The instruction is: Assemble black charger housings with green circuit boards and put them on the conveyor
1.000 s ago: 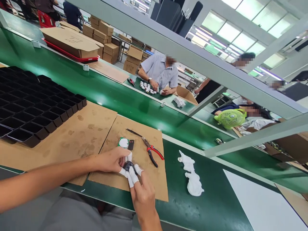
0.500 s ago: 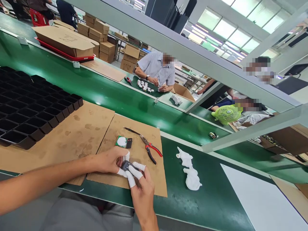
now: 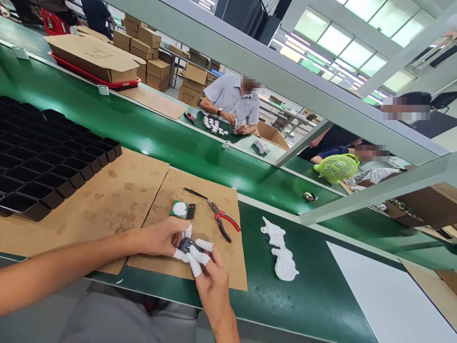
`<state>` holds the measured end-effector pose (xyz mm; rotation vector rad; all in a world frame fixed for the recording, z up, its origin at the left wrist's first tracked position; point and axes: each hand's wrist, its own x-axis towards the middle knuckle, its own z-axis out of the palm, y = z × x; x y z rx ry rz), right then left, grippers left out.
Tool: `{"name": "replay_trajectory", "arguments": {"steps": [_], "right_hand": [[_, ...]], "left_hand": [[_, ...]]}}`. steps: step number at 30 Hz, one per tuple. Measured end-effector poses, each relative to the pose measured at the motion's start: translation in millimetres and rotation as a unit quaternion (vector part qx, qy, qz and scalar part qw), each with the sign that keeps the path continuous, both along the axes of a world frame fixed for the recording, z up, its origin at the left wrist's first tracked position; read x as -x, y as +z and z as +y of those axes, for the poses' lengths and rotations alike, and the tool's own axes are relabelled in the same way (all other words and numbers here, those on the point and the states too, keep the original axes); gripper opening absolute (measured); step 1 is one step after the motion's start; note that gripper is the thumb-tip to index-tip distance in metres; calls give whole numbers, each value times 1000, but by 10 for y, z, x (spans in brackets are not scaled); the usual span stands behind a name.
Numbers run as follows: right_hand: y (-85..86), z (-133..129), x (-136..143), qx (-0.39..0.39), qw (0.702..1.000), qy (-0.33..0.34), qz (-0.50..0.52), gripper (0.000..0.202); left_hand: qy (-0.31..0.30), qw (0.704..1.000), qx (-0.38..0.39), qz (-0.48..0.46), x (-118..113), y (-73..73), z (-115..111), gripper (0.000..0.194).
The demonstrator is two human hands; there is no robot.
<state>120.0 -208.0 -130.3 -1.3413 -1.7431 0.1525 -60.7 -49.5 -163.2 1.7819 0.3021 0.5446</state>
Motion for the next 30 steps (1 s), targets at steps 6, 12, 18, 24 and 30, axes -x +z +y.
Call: {"name": "replay_trajectory", "arguments": {"steps": [6,12,18,24,30], "right_hand": [[72,-117,-3,14,1000,-7,-17,39],[-123,-110,-53,27,999,9,-37,35],[-180,-76,-96,22,999,37,-34,43],[-4,-40,-55,35,999,38,-16,41],[-48,-118,82,24,1000,-7,-8,56]], "left_hand": [[0,1000,0,-6,39,71,-48,45],[-1,1000,11,26,20,-19,-46,48],[-6,999,-2,38,-1,-75,1,37],[-21,999,-5,37,33,-43,40,44],[-8,998,-62,8,42,-5,18,40]]}}
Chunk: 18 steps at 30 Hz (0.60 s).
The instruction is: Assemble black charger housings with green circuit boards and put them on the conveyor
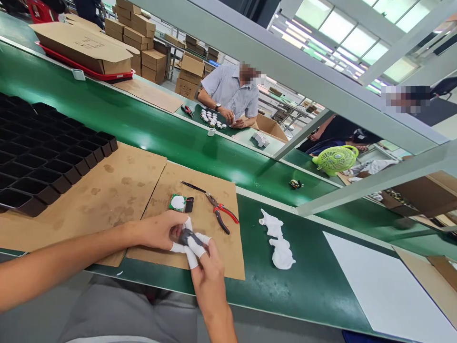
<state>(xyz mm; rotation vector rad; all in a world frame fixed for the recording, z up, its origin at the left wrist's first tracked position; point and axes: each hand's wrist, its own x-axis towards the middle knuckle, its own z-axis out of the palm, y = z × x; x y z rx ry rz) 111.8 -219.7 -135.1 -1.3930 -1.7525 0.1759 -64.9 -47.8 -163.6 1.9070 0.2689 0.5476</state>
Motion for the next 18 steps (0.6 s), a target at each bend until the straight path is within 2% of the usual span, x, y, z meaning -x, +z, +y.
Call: {"name": "replay_trajectory", "arguments": {"steps": [6,13,18], "right_hand": [[-181,-10,18,-7,1000,-9,9,57],[-167,-3,10,-10,1000,-4,27,59],[-151,-25,34,5,999,-3,40,56]], "left_hand": [[10,998,-64,-17,-13,6,25,41],[-23,996,-76,-26,80,124,-8,23],[-38,997,-74,-7,83,152,15,13]]}}
